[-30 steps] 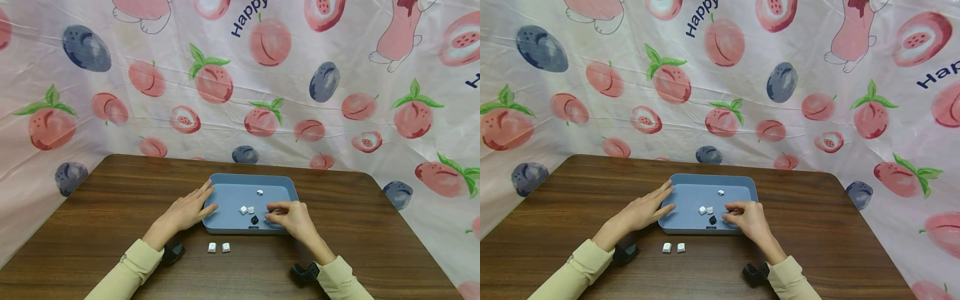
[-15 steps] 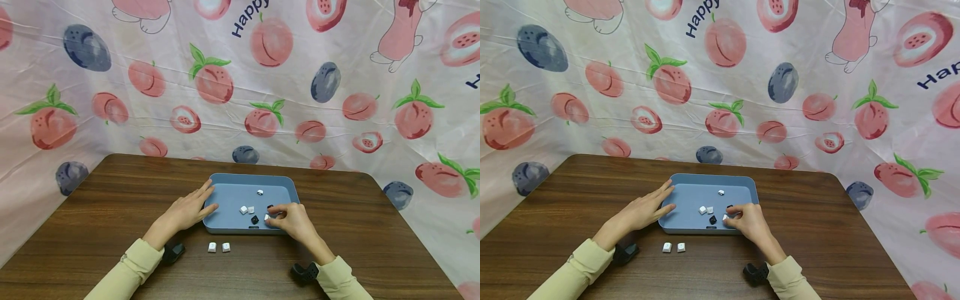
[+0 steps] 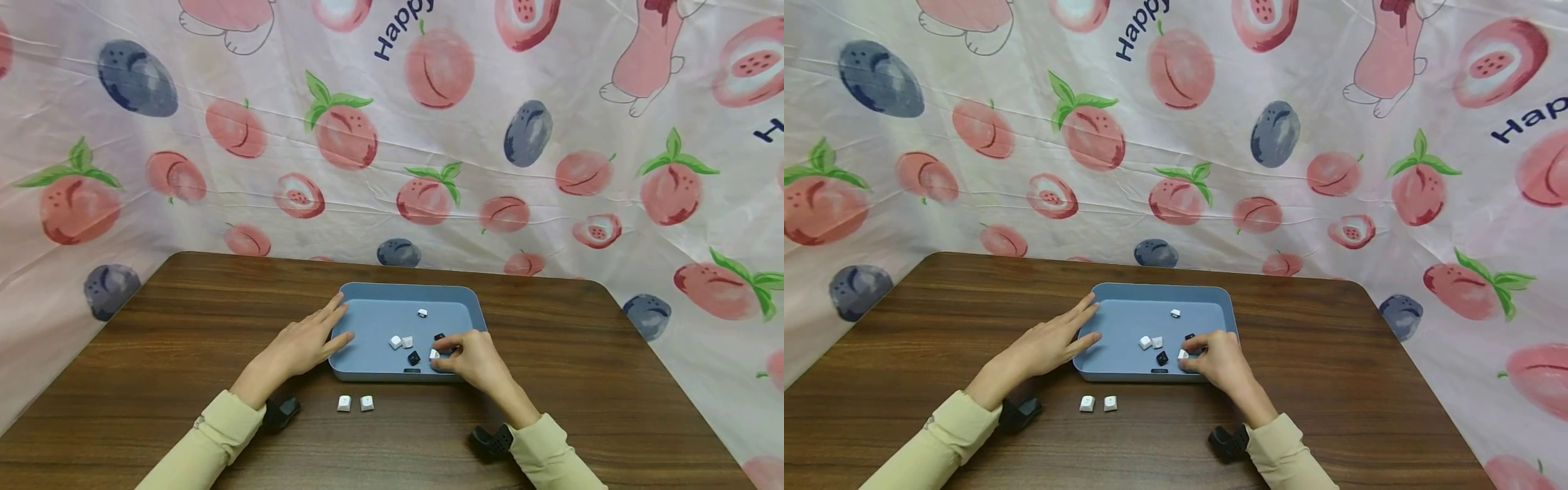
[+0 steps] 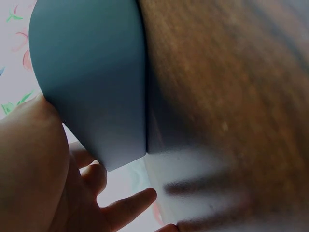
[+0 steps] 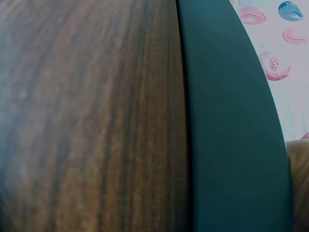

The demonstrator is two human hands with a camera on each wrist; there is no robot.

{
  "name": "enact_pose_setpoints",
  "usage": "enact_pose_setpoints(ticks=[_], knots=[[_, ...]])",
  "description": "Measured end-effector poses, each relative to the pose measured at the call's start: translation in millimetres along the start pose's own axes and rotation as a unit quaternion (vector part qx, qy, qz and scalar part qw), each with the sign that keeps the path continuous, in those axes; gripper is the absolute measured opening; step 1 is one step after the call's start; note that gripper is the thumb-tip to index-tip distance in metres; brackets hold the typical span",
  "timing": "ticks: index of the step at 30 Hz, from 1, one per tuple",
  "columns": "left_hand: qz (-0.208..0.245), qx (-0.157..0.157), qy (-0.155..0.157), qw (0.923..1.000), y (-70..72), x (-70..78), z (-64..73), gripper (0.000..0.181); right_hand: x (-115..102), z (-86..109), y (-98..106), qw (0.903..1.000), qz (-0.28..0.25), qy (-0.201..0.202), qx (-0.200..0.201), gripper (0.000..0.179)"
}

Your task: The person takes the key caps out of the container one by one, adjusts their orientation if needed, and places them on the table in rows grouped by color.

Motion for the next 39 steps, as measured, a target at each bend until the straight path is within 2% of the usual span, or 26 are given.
enact_pose_setpoints(ticks=[5, 15, 26, 32, 39], knots=[[0.002, -0.003, 0.003, 1.0, 0.0, -0.6, 0.8, 0.069, -0.3, -0.7, -1.8, 1.0, 0.002, -0.001, 0.007, 0.017], [0.001, -0.002, -0.001, 1.0, 2.4, 2.5, 1.7, 0.07, -0.7, 0.2, -3.2, 0.9991, 0.022, 0.023, 0.028, 0.016], [0.002, 0.001, -0.006, 1.0, 1.9, 0.9, 0.7, 0.07, -0.5, 0.7, -2.0, 0.999, 0.016, 0.033, 0.028, 0.016], [0.003, 0.0, -0.006, 1.0, 0.6, 0.5, -0.4, 0.07, -0.6, 1.4, -1.7, 0.9979, 0.02, 0.056, 0.027, 0.016], [0.0, 0.0, -0.006, 1.0, 1.6, 0.9, -0.8, 0.069, -4.8, 1.4, -0.7, 0.9935, 0.015, 0.112, 0.018, 0.018]])
Point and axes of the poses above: each hand's wrist, its own z-axis away from the middle knuckle, its own y-axis out of the back of the hand, x = y × z, the point moved 3 cm from there along -z, towards the middle knuckle, and after that the axes turned 6 degrees about -x, right-handed, at the moved point
